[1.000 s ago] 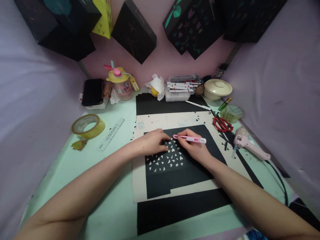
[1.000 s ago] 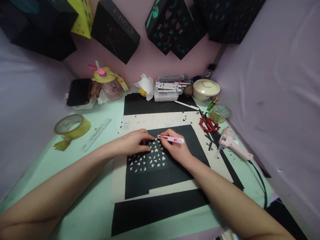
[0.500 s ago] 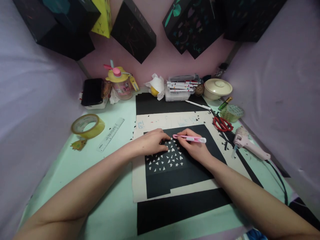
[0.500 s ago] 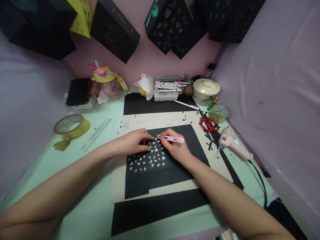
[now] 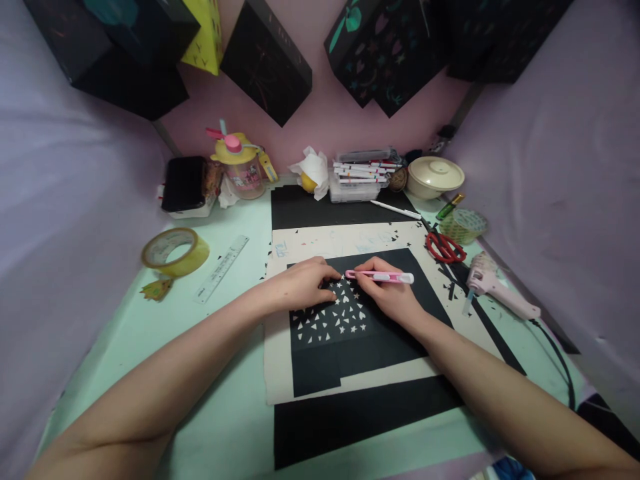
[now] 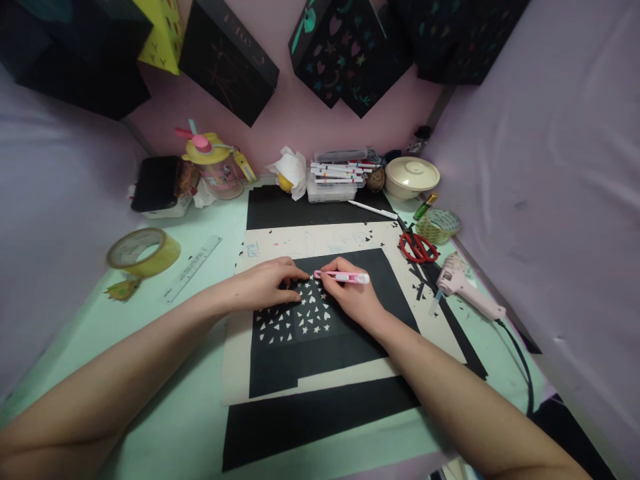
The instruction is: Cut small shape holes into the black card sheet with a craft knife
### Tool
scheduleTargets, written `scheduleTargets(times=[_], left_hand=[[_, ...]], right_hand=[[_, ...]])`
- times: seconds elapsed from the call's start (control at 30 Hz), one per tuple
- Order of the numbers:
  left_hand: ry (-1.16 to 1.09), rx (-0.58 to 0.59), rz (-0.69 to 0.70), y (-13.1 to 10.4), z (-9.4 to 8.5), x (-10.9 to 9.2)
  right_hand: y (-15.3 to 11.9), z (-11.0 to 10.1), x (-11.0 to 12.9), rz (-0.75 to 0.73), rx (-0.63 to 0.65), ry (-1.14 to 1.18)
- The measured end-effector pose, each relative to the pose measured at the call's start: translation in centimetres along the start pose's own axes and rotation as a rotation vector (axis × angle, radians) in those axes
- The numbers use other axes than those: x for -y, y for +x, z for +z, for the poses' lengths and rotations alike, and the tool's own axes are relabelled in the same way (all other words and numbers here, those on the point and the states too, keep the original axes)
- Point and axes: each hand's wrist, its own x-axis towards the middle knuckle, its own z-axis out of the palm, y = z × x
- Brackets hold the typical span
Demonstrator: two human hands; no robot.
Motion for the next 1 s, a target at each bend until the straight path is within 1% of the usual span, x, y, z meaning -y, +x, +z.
scheduleTargets(times=[0.3, 0.53, 0.83, 1.0], left_hand=[[-0.003, -0.003, 0.001, 0.1, 0.11, 0.11], [-0.003, -0.008, 0.002, 0.09, 0.06, 0.18], [-0.004, -0.004, 0.002, 0.07, 0.11, 0.21], [-0.001, -0.002, 0.005, 0.09, 0.14, 0.19]], right_hand=[[0.08, 0.08, 0.05, 0.002, -0.006, -0.017], [-0.07, -0.02, 0.04, -0.024, 0.004, -0.024], [0.09, -0.11, -0.3, 0.026, 0.007, 0.028], [0.12, -0.02, -0.21, 0.02, 0.008, 0.022]])
